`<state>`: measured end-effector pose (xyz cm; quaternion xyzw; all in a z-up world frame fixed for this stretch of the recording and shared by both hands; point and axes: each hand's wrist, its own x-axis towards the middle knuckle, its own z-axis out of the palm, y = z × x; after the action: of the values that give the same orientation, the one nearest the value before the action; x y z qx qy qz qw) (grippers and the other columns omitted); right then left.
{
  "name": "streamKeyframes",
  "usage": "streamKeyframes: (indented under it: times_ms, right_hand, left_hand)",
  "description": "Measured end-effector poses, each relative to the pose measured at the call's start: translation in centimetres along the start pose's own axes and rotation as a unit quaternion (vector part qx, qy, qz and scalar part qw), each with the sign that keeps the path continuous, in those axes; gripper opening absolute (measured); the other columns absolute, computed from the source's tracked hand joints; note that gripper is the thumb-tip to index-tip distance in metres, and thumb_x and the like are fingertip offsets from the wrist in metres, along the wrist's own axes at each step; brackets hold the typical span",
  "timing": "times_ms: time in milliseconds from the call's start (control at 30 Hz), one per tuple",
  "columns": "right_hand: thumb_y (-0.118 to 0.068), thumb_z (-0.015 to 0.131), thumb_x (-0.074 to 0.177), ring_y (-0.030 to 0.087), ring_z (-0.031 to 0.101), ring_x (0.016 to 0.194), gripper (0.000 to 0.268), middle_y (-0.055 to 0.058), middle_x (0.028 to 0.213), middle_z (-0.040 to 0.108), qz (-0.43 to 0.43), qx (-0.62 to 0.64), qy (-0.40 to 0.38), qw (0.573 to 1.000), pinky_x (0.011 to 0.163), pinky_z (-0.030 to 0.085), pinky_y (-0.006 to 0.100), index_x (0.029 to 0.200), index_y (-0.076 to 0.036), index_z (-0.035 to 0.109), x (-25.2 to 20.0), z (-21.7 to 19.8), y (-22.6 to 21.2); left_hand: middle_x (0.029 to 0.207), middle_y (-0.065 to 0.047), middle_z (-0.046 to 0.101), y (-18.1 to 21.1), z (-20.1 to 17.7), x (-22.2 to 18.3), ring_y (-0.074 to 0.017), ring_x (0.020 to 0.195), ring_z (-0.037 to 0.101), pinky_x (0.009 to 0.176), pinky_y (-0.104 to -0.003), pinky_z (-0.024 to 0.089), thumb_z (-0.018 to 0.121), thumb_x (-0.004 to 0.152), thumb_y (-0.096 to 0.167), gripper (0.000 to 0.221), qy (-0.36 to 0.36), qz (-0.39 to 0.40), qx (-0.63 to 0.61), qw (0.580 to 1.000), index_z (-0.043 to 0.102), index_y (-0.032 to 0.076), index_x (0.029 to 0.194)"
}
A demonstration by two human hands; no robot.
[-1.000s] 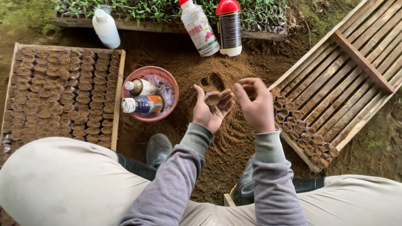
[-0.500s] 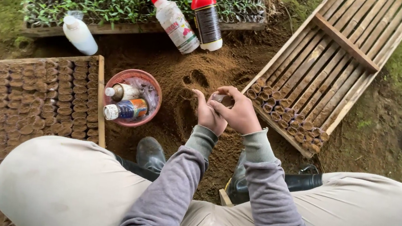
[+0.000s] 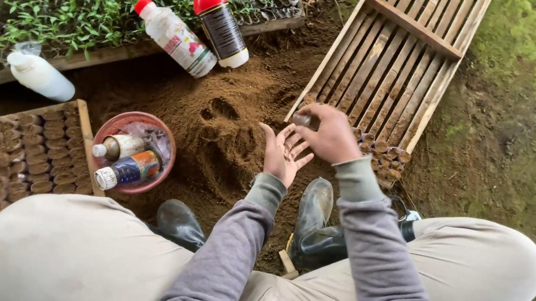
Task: Filling small biodegradable seedling pots with soil and arranging them in a tray for planting.
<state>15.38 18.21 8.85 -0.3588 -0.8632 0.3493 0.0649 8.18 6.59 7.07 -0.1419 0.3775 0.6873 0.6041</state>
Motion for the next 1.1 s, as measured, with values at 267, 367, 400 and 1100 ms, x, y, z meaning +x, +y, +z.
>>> streamKeyframes:
  times_ms: [267,367,400,1100]
  right_hand:
    - [-0.01,0.083,0.077,0.044,0.07,0.1,0.033,0.022,0.102,0.074,-0.039,-0.072,-0.057,0.995,0.087,0.056,0.053,0.109,-0.006,0.075,1.7,-7.5,6.0]
    - [-0.011,0.082,0.078,0.043,0.07,0.104,0.032,0.02,0.105,0.075,-0.012,-0.101,-0.078,0.992,0.092,0.055,0.053,0.109,-0.009,0.075,1.4,-9.8,10.2]
    - [-0.012,0.081,0.079,0.04,0.07,0.108,0.032,0.017,0.108,0.075,0.013,-0.121,-0.086,0.989,0.095,0.055,0.05,0.11,-0.011,0.075,1.2,-10.5,12.0]
    - [-0.011,0.075,0.084,0.039,0.069,0.113,0.022,0.013,0.116,0.066,0.199,-0.247,-0.109,0.942,0.099,0.058,0.051,0.105,-0.016,0.071,-2.7,-5.1,38.9]
  left_hand:
    - [0.157,-0.019,0.036,-3.7,-4.8,4.7,-0.0385,0.147,0.035,0.114,-0.054,0.045,0.043,0.102,0.07,0.082,0.041,-0.023,0.381,0.923,0.035,0.008,0.155]
    - [0.156,-0.02,0.037,-3.5,-4.4,4.0,-0.0404,0.147,0.035,0.114,-0.054,0.046,0.047,0.103,0.066,0.079,0.036,-0.033,0.406,0.913,0.037,0.007,0.153]
    - [0.157,-0.024,0.033,-3.1,-4.0,3.7,-0.0433,0.148,0.032,0.117,-0.056,0.045,0.048,0.104,0.063,0.079,0.029,-0.038,0.417,0.908,0.036,0.004,0.154]
    - [0.139,-0.02,0.061,-4.1,-8.8,4.2,-0.0315,0.133,0.057,0.111,-0.048,0.051,0.041,0.108,0.056,0.067,0.113,-0.109,0.537,0.829,0.053,0.0,0.142]
